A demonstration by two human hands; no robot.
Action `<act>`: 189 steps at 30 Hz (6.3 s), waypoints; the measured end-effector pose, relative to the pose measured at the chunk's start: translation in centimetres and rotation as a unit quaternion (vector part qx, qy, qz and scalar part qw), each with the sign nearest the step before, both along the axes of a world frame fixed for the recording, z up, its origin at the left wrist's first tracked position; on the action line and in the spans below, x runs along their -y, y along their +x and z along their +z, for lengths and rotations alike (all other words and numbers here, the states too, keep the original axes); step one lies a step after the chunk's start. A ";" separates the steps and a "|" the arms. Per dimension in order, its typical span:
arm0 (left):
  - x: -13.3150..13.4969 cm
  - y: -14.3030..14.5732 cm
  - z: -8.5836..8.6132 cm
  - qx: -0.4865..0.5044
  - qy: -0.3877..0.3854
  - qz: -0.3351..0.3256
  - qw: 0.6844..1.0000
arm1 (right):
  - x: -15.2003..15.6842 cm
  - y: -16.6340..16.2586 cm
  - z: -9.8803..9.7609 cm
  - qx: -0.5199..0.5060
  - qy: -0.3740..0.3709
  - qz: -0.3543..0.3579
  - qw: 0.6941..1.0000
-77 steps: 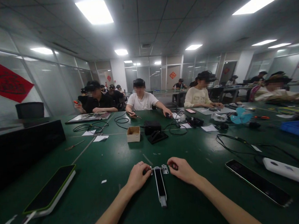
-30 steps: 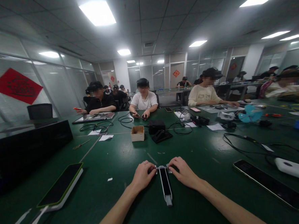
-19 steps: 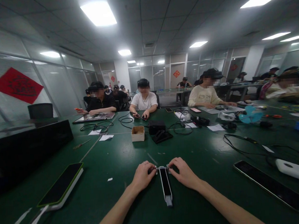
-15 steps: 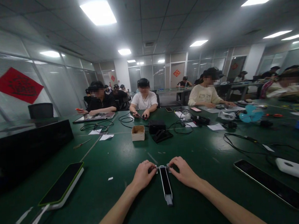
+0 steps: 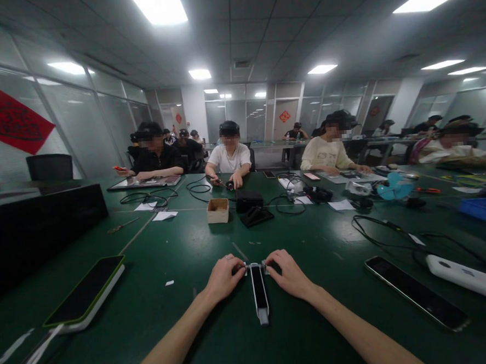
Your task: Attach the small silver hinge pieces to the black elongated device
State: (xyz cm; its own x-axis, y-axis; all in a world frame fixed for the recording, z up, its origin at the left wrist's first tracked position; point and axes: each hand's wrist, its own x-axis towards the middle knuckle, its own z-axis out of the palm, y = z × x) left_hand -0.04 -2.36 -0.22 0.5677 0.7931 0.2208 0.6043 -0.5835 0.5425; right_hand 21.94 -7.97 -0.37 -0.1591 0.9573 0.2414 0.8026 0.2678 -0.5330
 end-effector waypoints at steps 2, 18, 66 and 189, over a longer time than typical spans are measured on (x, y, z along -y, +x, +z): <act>-0.1 0.0 -0.1 0.000 0.003 -0.001 1.000 | 0.0 0.0 0.0 0.000 -0.004 0.000 1.000; -0.2 -0.1 -0.5 0.002 0.020 0.002 1.000 | -0.3 0.2 -0.4 -0.015 0.032 0.020 0.999; -0.6 -0.1 -1.2 0.016 0.028 -0.005 0.999 | -0.3 0.2 -0.7 -0.029 0.055 -0.011 0.998; -0.9 -0.7 -1.1 0.024 0.022 -0.022 0.999 | 0.2 -0.4 0.0 -0.055 -0.006 -0.008 0.998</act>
